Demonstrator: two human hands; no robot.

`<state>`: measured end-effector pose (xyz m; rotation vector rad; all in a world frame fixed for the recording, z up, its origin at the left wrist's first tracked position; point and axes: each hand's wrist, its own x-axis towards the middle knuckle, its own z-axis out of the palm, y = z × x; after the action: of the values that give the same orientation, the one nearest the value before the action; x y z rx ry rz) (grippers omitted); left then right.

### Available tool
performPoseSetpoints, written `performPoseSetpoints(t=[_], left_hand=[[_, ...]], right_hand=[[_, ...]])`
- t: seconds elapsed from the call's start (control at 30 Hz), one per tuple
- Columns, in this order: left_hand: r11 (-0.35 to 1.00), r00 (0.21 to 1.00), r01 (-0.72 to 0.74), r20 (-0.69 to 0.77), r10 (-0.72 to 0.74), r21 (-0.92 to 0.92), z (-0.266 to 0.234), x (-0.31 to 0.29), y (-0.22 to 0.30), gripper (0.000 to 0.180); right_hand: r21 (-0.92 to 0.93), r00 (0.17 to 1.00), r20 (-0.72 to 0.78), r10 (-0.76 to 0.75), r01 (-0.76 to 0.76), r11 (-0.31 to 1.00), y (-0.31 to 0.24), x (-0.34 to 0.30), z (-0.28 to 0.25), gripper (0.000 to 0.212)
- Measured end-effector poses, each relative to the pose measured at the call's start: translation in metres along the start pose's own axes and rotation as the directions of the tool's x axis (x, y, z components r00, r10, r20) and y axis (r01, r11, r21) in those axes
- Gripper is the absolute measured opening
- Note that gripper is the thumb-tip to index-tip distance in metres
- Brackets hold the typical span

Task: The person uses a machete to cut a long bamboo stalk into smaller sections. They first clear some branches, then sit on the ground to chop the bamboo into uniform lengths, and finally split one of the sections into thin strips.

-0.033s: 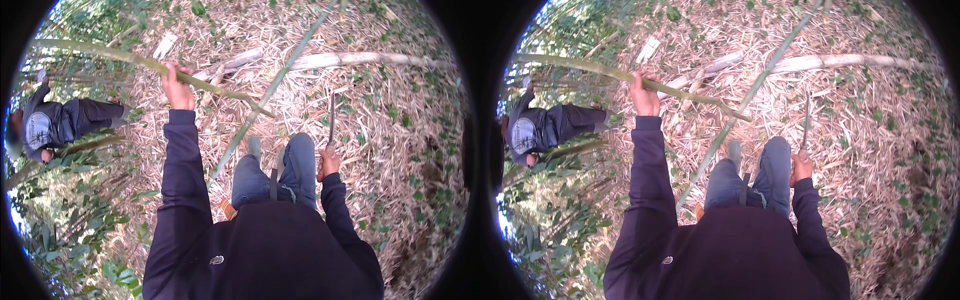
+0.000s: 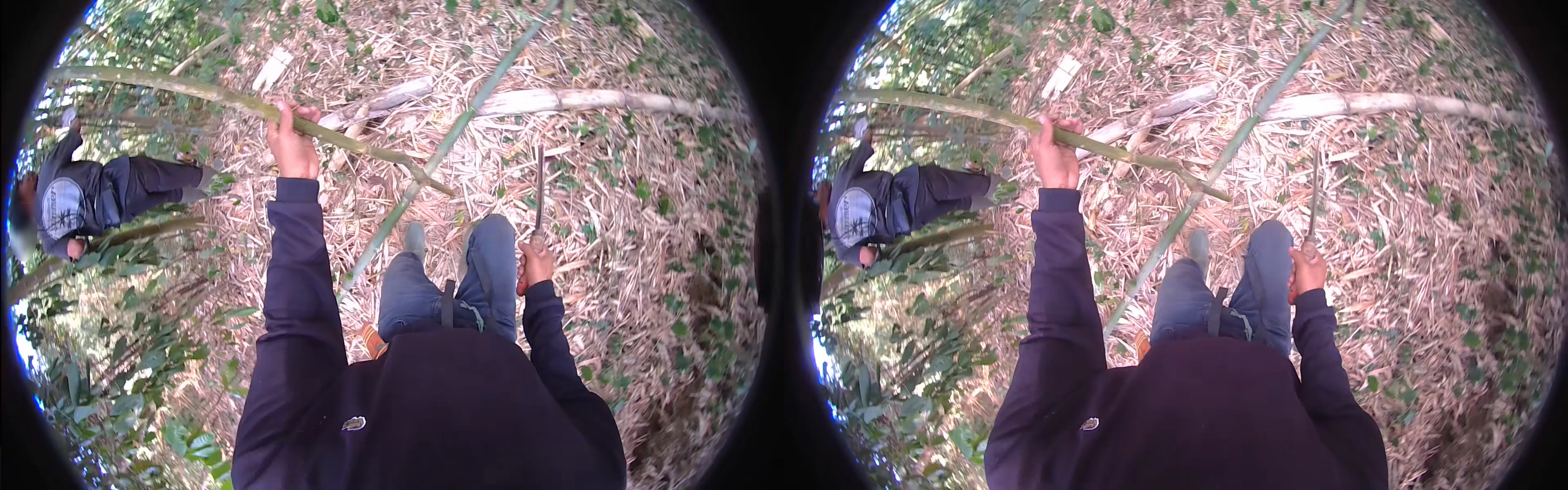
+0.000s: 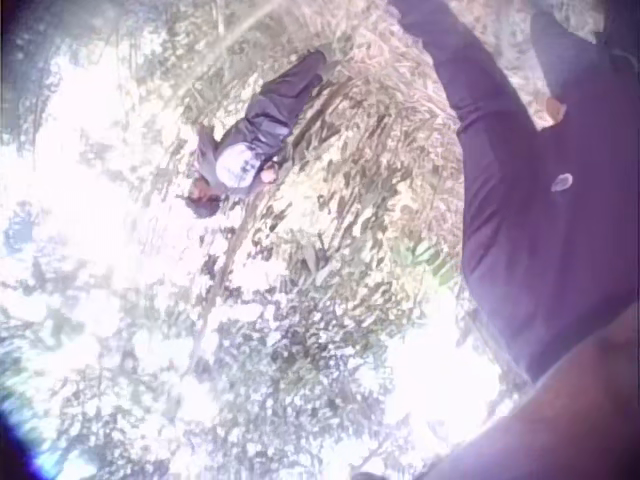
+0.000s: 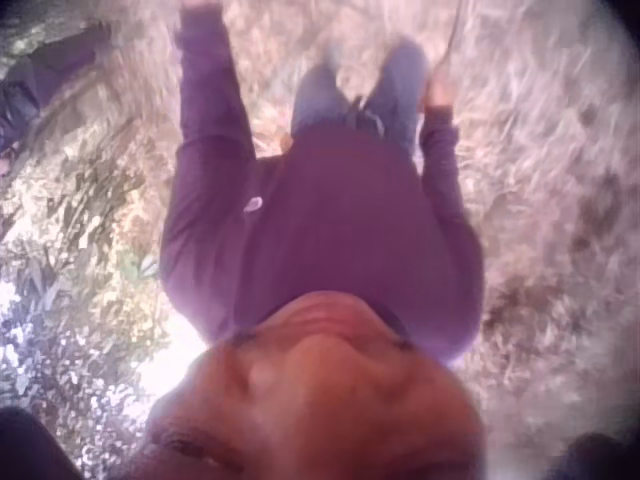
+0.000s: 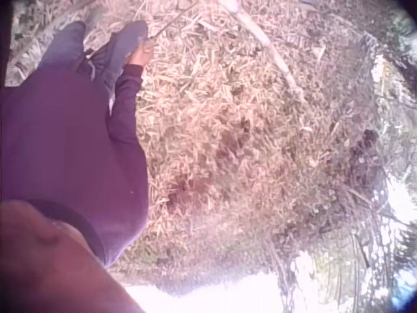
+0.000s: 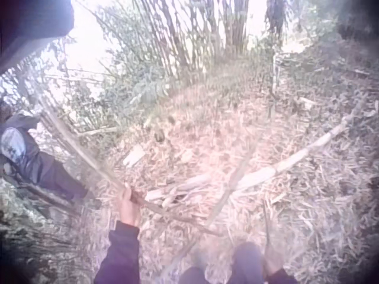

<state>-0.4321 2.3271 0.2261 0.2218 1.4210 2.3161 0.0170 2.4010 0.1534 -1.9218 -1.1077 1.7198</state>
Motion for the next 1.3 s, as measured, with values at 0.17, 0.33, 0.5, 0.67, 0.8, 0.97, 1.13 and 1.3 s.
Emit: performPoseSetpoints(t=[0.17, 0.33, 0.5, 0.67, 0.8, 0.97, 1.13, 1.3], left_hand=[[0.998, 0.992, 0.041, -0.121, -0.035, 0.049, 0.007, 0.009, -0.043, 0.027], [1.000, 0.951, -0.012, -0.309, 0.010, -0.002, 0.013, -0.008, -0.057, 0.025], [0.997, 0.875, -0.070, -0.477, 0.080, 0.039, 0.023, -0.058, -0.063, 0.024], [0.992, 0.766, -0.067, -0.632, 0.117, 0.102, 0.019, -0.112, -0.067, 0.030], [0.984, 0.722, -0.042, -0.676, 0.148, 0.171, -0.004, -0.157, -0.083, 0.032], [0.989, 0.698, 0.046, -0.713, 0.071, 0.143, -0.032, -0.217, -0.091, 0.041], [0.981, 0.621, 0.142, -0.784, 0.015, 0.131, -0.081, -0.292, -0.092, 0.044], [0.978, 0.585, 0.148, -0.810, 0.034, 0.148, -0.111, -0.320, -0.087, 0.043]], right_hand=[[-0.101, 0.954, 0.284, -0.093, 0.126, 0.987, -0.061, 0.075, 0.020, 0.023], [-0.300, 0.868, 0.496, -0.005, 0.177, 0.937, -0.116, 0.152, 0.021, 0.018], [-0.412, 0.778, 0.627, 0.033, 0.296, 0.862, -0.147, 0.239, -0.001, 0.019], [-0.429, 0.778, 0.629, -0.018, 0.365, 0.826, -0.165, 0.278, -0.023, 0.019], [-0.476, 0.854, 0.519, -0.018, 0.306, 0.825, -0.163, 0.278, -0.043, 0.019], [-0.467, 0.923, 0.386, -0.016, 0.210, 0.859, -0.134, 0.253, -0.082, 0.022], [-0.536, 0.964, 0.259, 0.061, 0.091, 0.839, -0.088, 0.218, -0.142, 0.022], [-0.451, 0.981, 0.153, 0.117, -0.036, 0.892, -0.050, 0.175, -0.160, 0.019]])
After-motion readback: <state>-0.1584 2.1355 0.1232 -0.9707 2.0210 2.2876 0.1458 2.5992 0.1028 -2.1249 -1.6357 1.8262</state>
